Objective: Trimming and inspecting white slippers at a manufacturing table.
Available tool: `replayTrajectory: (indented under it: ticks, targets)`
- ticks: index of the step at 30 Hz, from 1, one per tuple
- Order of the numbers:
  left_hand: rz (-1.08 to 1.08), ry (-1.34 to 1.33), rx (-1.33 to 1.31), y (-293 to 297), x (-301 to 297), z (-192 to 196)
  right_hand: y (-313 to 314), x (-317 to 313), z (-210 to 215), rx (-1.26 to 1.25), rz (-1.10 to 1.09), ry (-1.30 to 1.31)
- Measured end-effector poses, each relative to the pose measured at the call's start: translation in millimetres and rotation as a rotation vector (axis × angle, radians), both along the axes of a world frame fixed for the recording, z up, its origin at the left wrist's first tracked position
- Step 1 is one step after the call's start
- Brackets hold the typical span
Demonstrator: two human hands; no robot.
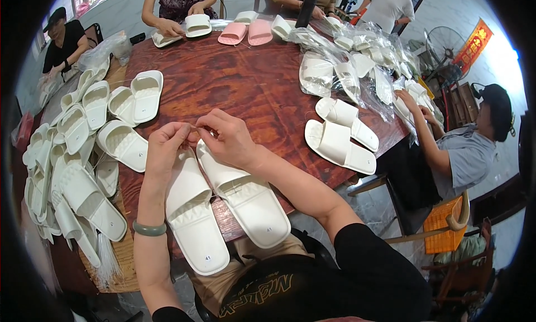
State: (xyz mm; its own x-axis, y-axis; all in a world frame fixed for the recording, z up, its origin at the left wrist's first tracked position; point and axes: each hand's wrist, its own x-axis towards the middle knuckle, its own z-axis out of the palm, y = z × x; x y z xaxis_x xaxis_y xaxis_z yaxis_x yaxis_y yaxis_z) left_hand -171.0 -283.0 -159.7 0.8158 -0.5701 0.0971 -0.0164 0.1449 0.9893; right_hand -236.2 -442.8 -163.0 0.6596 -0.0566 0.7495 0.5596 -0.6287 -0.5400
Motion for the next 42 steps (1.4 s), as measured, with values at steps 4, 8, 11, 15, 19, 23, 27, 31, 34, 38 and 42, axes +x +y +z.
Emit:
replayTrajectory:
  ticks: [4,8,11,15,19,23,27,31,34,38,42]
  targets:
    - [-0.041,0.009,0.009,0.5,1.0,0.1,1.5,-0.4,-0.6,0.013,0.003,0.034]
    - [-0.006,0.017,0.015,-0.4,-0.2,1.1,1.2,-0.5,-0.7,0.028,0.01,0.043]
    - [-0.013,0.021,0.024,-0.3,-0.1,1.5,1.4,-2.0,2.0,0.038,0.014,0.058]
    - [-0.027,0.006,0.034,1.0,1.4,-0.4,2.0,-1.0,-0.4,0.021,0.014,0.05]
    - [-0.001,0.013,0.002,0.3,0.4,-1.5,1.1,-1.9,1.3,0.032,0.013,0.031]
    - [-0.023,-0.001,0.033,0.0,0.8,-0.9,1.4,-1.8,0.9,0.036,0.008,0.057]
    - [-0.036,-0.001,0.039,0.0,2.3,-3.3,2.1,-2.6,0.0,0.061,0.022,0.093]
    - [-0.021,-0.013,0.052,-1.6,0.0,0.6,0.0,-2.2,1.2,0.057,0.018,0.034]
    - [-0.032,0.008,0.056,0.3,-0.1,2.2,2.1,-1.6,2.5,0.046,0.019,0.066]
    - [-0.027,0.004,0.052,-0.7,0.3,2.0,1.3,-1.4,1.4,0.05,0.014,0.05]
    - [-0.032,0.005,0.053,-1.2,-0.6,3.0,0.6,-3.2,4.6,0.056,0.008,0.076]
